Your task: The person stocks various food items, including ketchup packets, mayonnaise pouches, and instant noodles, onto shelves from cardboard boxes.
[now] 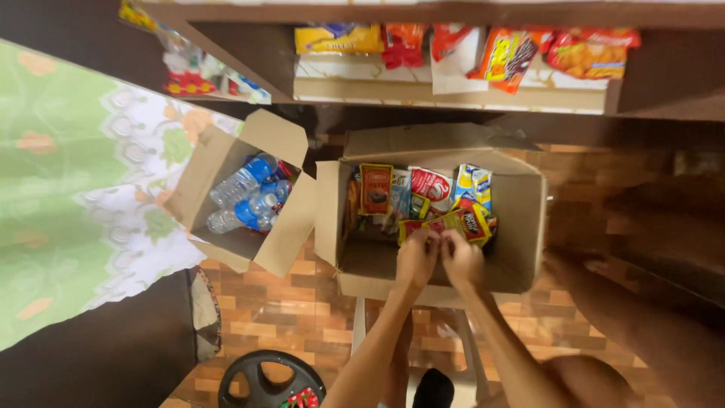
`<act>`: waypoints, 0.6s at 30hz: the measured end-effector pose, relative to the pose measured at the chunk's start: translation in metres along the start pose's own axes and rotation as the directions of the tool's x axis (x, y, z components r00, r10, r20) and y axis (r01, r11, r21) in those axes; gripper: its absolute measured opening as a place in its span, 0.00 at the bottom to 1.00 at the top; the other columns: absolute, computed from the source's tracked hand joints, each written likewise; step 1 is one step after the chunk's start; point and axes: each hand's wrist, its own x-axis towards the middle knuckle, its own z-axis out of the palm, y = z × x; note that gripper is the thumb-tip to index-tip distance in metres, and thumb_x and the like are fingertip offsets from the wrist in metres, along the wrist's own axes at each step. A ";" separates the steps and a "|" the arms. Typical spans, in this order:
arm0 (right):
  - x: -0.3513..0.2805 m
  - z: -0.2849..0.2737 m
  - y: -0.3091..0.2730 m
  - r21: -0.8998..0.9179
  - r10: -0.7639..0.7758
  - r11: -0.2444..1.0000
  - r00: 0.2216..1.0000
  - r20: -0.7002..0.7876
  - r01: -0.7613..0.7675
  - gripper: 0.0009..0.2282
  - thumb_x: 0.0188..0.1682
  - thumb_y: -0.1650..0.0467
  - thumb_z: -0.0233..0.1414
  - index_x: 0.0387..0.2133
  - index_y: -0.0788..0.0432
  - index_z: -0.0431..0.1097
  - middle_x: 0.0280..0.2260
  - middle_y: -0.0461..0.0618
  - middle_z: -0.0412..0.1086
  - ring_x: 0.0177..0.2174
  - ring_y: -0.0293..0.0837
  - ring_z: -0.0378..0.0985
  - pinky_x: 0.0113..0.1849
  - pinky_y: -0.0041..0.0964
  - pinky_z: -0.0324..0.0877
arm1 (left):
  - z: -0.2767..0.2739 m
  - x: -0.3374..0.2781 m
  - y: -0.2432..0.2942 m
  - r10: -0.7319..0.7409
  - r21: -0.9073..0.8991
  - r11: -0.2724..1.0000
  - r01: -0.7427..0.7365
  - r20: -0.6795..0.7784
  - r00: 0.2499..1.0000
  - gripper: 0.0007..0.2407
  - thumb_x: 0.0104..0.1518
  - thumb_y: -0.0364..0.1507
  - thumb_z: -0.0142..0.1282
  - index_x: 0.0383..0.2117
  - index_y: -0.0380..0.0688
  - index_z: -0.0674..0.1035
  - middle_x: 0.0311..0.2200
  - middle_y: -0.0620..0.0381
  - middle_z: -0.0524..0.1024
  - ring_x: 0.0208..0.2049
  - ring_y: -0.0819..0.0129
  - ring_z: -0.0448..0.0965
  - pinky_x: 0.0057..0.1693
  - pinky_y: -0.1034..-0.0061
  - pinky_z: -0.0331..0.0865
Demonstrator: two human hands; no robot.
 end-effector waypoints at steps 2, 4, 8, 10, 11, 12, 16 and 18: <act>0.019 0.008 0.022 -0.057 -0.004 0.998 1.000 0.014 0.004 0.05 0.52 0.68 0.54 0.37 0.55 0.75 0.29 0.61 0.76 0.31 0.64 0.78 0.32 0.56 0.73 | 0.022 0.012 -0.027 -0.011 0.009 1.000 0.011 0.028 1.000 0.04 0.58 0.25 0.57 0.36 0.41 0.82 0.37 0.43 0.81 0.39 0.44 0.82 0.44 0.59 0.75; 0.045 0.017 0.047 -0.131 -0.102 0.986 0.994 0.031 0.105 0.06 0.51 0.69 0.53 0.37 0.57 0.74 0.35 0.61 0.75 0.38 0.64 0.76 0.41 0.56 0.72 | 0.043 0.029 -0.054 0.075 0.075 0.994 -0.080 0.071 0.995 0.07 0.54 0.24 0.57 0.37 0.41 0.81 0.40 0.41 0.80 0.41 0.42 0.80 0.47 0.55 0.74; 0.098 0.049 0.114 -0.309 -0.208 0.931 0.978 -0.009 0.195 0.12 0.49 0.68 0.55 0.44 0.59 0.71 0.51 0.65 0.67 0.51 0.65 0.67 0.55 0.58 0.66 | 0.068 0.057 -0.078 0.017 0.101 0.994 -0.032 0.142 0.990 0.06 0.58 0.26 0.55 0.39 0.42 0.81 0.42 0.42 0.79 0.44 0.42 0.79 0.49 0.54 0.73; 0.116 0.066 0.138 -0.402 0.076 0.911 0.996 -0.048 -0.088 0.24 0.52 0.58 0.57 0.60 0.51 0.65 0.60 0.77 0.51 0.55 0.74 0.59 0.52 0.66 0.62 | 0.075 0.059 -0.093 -0.054 0.231 0.973 0.001 0.225 0.973 0.08 0.60 0.28 0.52 0.41 0.43 0.80 0.43 0.41 0.79 0.45 0.42 0.79 0.49 0.52 0.73; 0.117 0.073 0.148 -0.401 0.084 0.912 0.996 -0.032 -0.090 0.24 0.52 0.58 0.57 0.60 0.51 0.65 0.60 0.77 0.51 0.55 0.74 0.59 0.52 0.66 0.62 | 0.075 0.055 -0.096 -0.072 0.238 0.971 0.017 0.225 0.972 0.08 0.60 0.28 0.52 0.41 0.43 0.80 0.43 0.41 0.79 0.45 0.42 0.79 0.49 0.52 0.73; 0.118 0.078 0.157 -0.380 0.092 0.921 0.996 -0.011 -0.090 0.25 0.52 0.57 0.57 0.61 0.50 0.64 0.62 0.76 0.47 0.58 0.73 0.56 0.53 0.67 0.60 | 0.075 0.050 -0.098 -0.100 0.302 0.953 0.010 0.284 0.954 0.08 0.59 0.30 0.54 0.38 0.43 0.81 0.46 0.39 0.77 0.43 0.40 0.79 0.49 0.50 0.72; 0.127 0.047 0.110 -0.246 0.252 0.942 0.965 0.072 -0.227 0.25 0.52 0.59 0.55 0.61 0.50 0.62 0.69 0.63 0.47 0.60 0.69 0.59 0.55 0.66 0.58 | 0.076 0.052 -0.100 -0.045 0.227 0.973 -0.030 0.317 0.948 0.10 0.57 0.30 0.54 0.40 0.40 0.80 0.44 0.37 0.78 0.45 0.38 0.79 0.50 0.49 0.72; 0.117 0.054 0.143 -0.184 0.208 0.963 0.977 0.051 -0.195 0.23 0.53 0.61 0.54 0.61 0.52 0.63 0.69 0.61 0.51 0.59 0.68 0.62 0.56 0.60 0.61 | 0.072 0.048 -0.097 -0.120 0.200 0.978 0.056 0.326 0.938 0.09 0.58 0.30 0.54 0.41 0.41 0.81 0.46 0.39 0.79 0.47 0.40 0.79 0.52 0.51 0.72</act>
